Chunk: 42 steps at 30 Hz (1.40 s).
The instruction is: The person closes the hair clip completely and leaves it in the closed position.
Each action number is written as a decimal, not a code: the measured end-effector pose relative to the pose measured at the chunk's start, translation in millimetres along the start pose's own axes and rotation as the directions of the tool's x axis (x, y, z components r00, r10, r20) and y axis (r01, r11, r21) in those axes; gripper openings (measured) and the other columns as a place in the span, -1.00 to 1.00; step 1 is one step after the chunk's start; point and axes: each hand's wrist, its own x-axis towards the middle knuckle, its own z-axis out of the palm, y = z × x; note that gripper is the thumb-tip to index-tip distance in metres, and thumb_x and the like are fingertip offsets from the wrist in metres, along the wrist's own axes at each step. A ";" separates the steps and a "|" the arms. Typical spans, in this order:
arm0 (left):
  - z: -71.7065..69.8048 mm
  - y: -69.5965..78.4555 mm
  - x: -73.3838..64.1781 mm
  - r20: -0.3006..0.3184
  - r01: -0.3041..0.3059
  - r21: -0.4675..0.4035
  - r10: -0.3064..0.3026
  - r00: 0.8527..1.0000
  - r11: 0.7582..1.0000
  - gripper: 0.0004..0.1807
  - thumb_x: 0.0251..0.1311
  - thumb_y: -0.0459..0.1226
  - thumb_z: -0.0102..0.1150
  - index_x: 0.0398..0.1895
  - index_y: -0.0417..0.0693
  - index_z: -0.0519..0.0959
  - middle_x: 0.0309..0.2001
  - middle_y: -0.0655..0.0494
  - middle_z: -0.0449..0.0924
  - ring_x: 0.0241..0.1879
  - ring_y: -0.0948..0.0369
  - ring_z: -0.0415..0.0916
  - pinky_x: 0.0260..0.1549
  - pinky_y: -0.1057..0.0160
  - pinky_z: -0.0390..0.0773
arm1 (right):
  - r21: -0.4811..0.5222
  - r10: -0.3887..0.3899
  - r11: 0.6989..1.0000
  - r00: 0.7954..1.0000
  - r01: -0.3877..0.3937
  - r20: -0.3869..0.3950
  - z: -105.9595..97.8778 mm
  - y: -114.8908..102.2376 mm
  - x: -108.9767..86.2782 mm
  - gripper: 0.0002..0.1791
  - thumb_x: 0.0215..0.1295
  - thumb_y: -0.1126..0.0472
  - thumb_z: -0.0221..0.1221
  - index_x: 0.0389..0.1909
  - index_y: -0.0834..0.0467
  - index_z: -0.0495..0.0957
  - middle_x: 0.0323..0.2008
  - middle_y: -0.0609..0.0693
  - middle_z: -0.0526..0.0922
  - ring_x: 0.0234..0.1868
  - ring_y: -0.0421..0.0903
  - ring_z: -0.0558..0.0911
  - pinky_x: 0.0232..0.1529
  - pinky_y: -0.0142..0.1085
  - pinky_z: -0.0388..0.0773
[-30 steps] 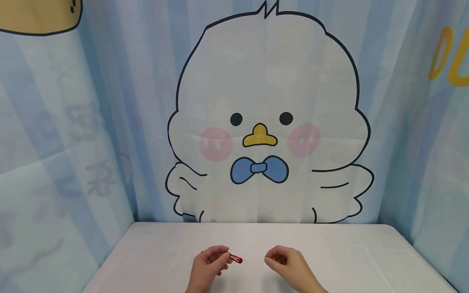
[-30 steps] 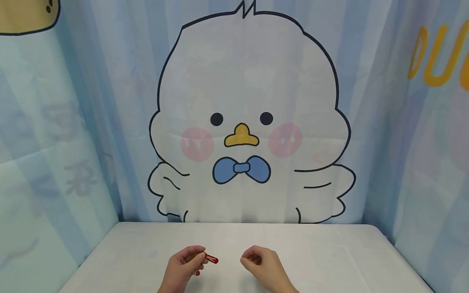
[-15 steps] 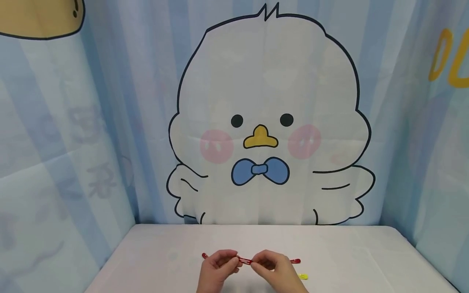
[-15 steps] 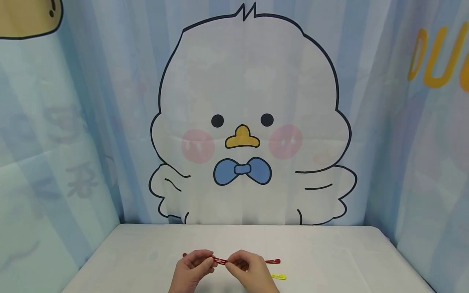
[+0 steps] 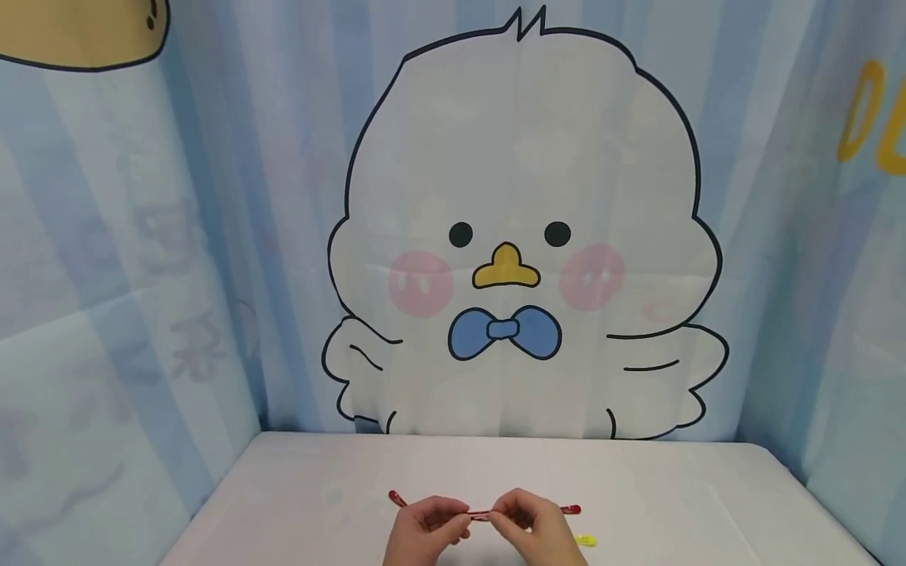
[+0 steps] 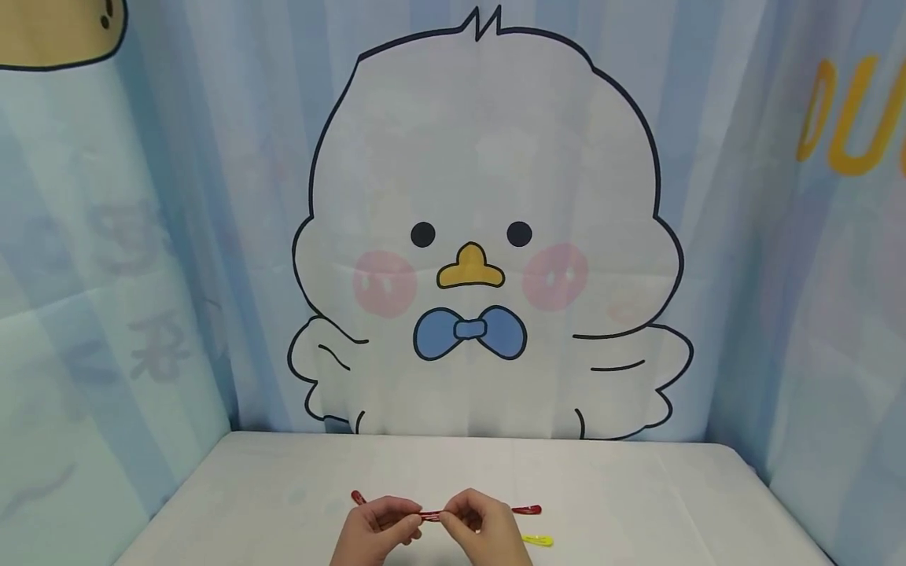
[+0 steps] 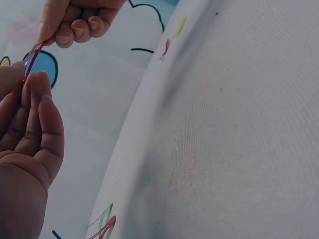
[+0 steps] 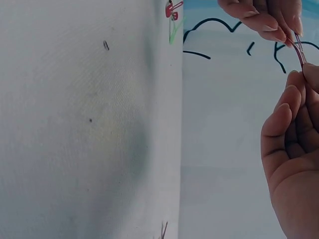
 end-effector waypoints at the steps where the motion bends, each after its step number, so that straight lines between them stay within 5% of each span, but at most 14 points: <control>1: -0.3 0.0 -0.1 0.002 -0.007 0.013 0.007 1.000 1.000 -0.75 0.23 -0.33 0.37 -0.15 -0.39 0.67 -0.37 -0.03 0.71 -0.38 0.14 0.67 -0.34 0.25 0.60 | -0.003 0.000 1.000 1.000 0.000 0.000 0.4 -0.2 -0.1 -0.86 0.32 0.22 0.33 -0.32 0.22 0.63 -0.43 -0.08 0.61 -0.42 -0.17 0.52 -0.38 -0.37 0.48; 18: -4.1 10.9 -1.4 -0.049 -0.043 0.137 0.050 0.998 0.990 -0.89 0.18 -0.36 0.40 -0.30 -0.26 0.70 -0.44 0.05 0.68 -0.44 0.15 0.62 -0.39 0.24 0.57 | -0.004 -0.038 0.999 0.999 0.038 -0.001 6.5 -9.9 1.3 -0.86 0.33 0.24 0.31 -0.37 0.22 0.62 -0.49 -0.11 0.57 -0.49 -0.23 0.47 -0.44 -0.39 0.45; 28: 6.3 12.0 -1.2 -0.108 -0.066 0.197 0.088 0.990 0.978 -0.92 0.09 -0.38 0.43 -0.37 -0.21 0.71 -0.46 0.10 0.66 -0.47 0.19 0.56 -0.45 0.28 0.56 | -0.042 -0.041 0.998 0.999 0.039 -0.029 5.7 -8.0 0.0 -0.84 0.31 0.22 0.33 -0.41 0.20 0.62 -0.52 -0.11 0.57 -0.52 -0.25 0.47 -0.47 -0.39 0.45; 35: 8.0 12.4 -2.3 -0.103 -0.041 0.146 0.056 0.993 0.988 -0.91 0.14 -0.35 0.42 -0.35 -0.22 0.70 -0.46 0.06 0.67 -0.47 0.16 0.61 -0.43 0.27 0.57 | -0.017 -0.032 0.999 0.999 0.032 -0.027 3.9 -8.9 -0.8 -0.86 0.31 0.22 0.34 -0.37 0.21 0.64 -0.47 -0.10 0.61 -0.48 -0.23 0.51 -0.43 -0.39 0.48; 42: 9.7 11.7 -3.5 -0.115 -0.005 0.091 0.015 0.993 0.996 -0.88 0.18 -0.35 0.37 -0.29 -0.26 0.68 -0.45 0.07 0.66 -0.45 0.15 0.62 -0.39 0.24 0.57 | -0.040 -0.136 0.990 0.991 0.135 -0.015 3.3 -12.5 -5.0 -0.83 0.26 0.28 0.38 -0.21 0.27 0.65 -0.41 -0.12 0.65 -0.42 -0.25 0.55 -0.35 -0.36 0.56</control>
